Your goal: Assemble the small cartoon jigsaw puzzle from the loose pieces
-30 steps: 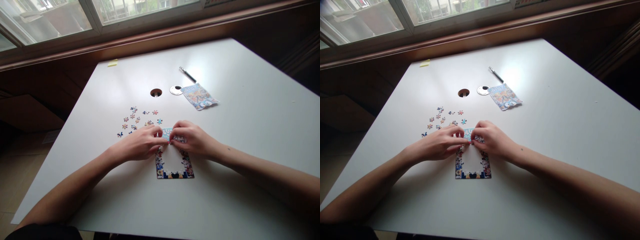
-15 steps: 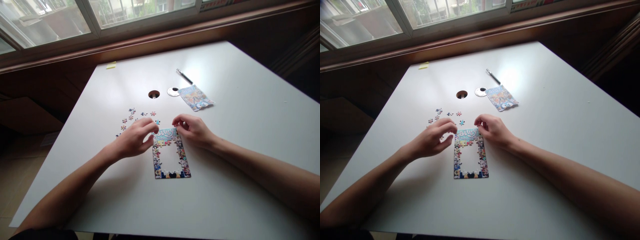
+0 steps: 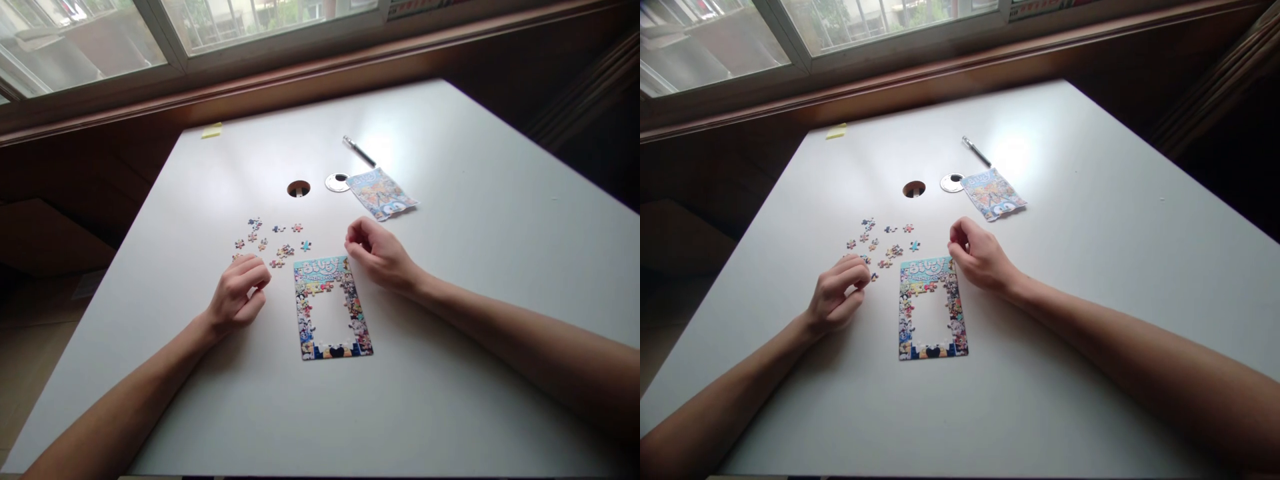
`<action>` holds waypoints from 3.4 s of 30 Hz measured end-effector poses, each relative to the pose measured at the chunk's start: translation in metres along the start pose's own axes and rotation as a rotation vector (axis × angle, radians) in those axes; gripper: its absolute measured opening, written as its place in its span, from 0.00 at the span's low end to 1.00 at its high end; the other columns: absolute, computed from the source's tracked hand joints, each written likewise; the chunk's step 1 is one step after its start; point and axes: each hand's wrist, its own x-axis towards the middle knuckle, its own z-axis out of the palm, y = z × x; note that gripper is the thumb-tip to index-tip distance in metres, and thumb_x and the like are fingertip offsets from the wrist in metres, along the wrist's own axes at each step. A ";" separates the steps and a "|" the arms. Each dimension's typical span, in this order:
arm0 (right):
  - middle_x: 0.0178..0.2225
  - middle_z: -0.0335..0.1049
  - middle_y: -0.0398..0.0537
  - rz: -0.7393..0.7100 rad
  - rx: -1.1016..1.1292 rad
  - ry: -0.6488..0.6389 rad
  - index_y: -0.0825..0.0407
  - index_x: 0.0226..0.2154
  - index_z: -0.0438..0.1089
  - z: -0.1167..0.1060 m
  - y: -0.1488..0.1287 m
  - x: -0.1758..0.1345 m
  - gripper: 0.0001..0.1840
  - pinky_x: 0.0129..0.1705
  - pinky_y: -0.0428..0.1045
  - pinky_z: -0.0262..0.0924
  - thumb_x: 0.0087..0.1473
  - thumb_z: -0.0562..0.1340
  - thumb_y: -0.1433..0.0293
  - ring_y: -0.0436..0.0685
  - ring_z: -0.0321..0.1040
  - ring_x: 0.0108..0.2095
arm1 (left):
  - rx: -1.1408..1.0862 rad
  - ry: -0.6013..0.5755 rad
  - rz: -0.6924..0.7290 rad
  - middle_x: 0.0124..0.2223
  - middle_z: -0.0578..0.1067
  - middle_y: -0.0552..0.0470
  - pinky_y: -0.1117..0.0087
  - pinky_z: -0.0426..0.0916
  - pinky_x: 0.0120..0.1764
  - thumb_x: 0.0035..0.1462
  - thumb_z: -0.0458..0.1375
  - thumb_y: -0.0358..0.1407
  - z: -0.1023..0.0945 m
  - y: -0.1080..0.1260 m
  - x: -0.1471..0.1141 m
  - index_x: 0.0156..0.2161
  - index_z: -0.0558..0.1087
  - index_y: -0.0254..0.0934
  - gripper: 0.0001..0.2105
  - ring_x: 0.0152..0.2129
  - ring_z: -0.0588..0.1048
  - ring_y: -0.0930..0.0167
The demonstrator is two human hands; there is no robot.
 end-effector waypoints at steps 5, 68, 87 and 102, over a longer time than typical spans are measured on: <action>0.28 0.60 0.41 -0.004 0.036 0.010 0.50 0.32 0.61 -0.001 0.000 0.001 0.03 0.33 0.51 0.55 0.56 0.58 0.73 0.51 0.57 0.29 | -0.024 0.001 0.003 0.27 0.60 0.51 0.64 0.55 0.32 0.48 0.49 0.25 -0.001 0.001 0.000 0.28 0.56 0.38 0.07 0.27 0.58 0.68; 0.24 0.50 0.42 0.133 0.122 -0.189 0.48 0.24 0.54 -0.015 0.000 -0.005 0.06 0.30 0.54 0.43 0.48 0.54 0.72 0.56 0.48 0.27 | 0.021 -0.239 0.413 0.21 0.58 0.55 0.62 0.51 0.25 0.36 0.51 0.32 0.010 0.017 -0.011 0.27 0.46 0.39 0.15 0.20 0.55 0.70; 0.24 0.52 0.42 0.106 0.053 -0.231 0.48 0.24 0.56 -0.019 0.004 -0.007 0.06 0.30 0.54 0.44 0.49 0.54 0.73 0.56 0.50 0.27 | 0.066 -0.297 0.441 0.22 0.61 0.56 0.63 0.52 0.26 0.44 0.54 0.32 0.012 0.013 -0.016 0.27 0.52 0.40 0.11 0.21 0.59 0.71; 0.24 0.53 0.43 0.117 0.042 -0.241 0.48 0.24 0.56 -0.018 0.002 -0.006 0.05 0.30 0.54 0.45 0.48 0.55 0.71 0.57 0.50 0.27 | 0.017 -0.239 0.453 0.22 0.60 0.55 0.63 0.52 0.25 0.44 0.53 0.32 0.011 0.014 -0.014 0.26 0.54 0.39 0.08 0.21 0.58 0.71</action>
